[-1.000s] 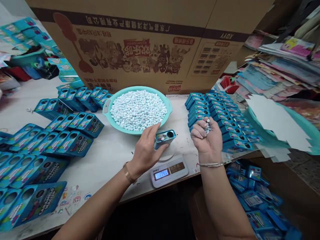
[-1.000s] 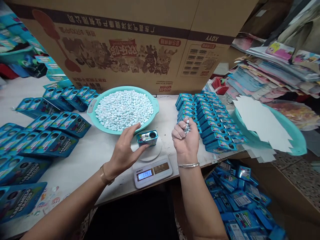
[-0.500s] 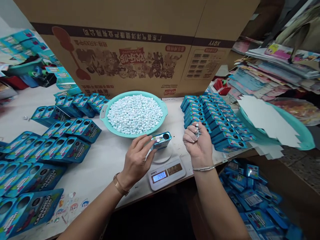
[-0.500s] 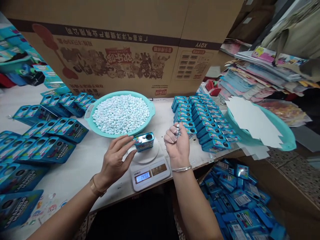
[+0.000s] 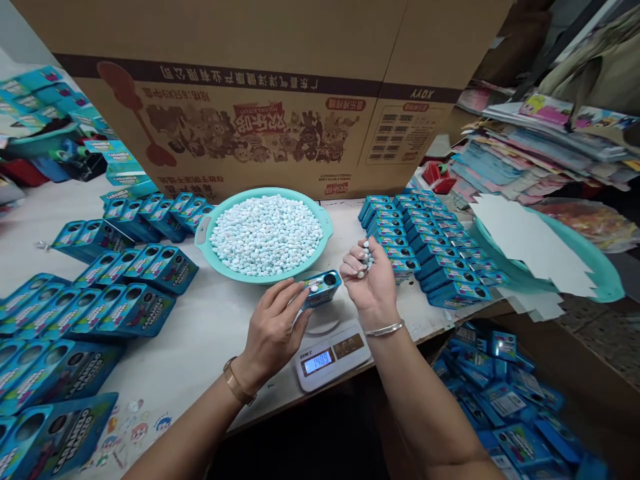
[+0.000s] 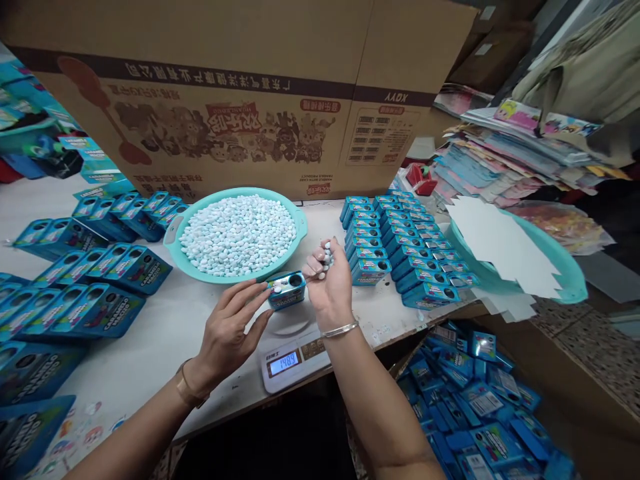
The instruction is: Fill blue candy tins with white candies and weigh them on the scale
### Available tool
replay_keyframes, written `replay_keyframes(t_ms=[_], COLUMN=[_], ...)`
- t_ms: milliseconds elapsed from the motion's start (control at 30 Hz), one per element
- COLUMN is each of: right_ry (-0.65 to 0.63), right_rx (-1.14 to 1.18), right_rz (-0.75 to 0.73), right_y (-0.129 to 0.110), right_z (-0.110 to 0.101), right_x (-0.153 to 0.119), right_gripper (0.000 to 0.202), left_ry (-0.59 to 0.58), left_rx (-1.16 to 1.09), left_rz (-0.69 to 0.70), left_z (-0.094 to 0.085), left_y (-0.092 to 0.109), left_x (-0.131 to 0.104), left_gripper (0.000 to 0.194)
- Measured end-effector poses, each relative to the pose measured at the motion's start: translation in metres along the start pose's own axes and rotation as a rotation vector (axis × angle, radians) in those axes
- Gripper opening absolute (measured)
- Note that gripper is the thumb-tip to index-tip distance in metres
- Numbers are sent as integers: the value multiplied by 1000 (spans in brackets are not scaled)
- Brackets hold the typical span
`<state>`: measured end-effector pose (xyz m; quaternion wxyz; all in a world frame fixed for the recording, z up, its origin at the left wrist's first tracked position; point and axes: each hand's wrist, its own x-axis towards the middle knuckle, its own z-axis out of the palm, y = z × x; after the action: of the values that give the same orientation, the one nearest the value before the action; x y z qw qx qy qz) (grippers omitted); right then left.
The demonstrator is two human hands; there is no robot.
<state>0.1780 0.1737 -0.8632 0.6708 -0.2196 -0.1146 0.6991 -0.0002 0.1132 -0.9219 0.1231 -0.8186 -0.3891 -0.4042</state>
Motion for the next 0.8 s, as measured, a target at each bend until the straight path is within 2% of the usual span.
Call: replay_keyframes(t_ms=[133,267,600,800], right_ry=[56,21,29,-3], right_rx=[-49,-119,-102,-114], right_rz=[-64,-110,-68,-70], right_y=[13,17,15,14], right_z=[5,5,7,5], right_x=[3,3,2,3], right_gripper=[25,28,24,26], left_ry=[-15,-14,-87,-51], left_rx=[-7,-23,-77,-95], left_rz=[2,9,-40,-28], left_z=[7,13,24,25], left_y=[1,2,10,12], left_x=[3,8,28,45], left_gripper=[34,32,26,36])
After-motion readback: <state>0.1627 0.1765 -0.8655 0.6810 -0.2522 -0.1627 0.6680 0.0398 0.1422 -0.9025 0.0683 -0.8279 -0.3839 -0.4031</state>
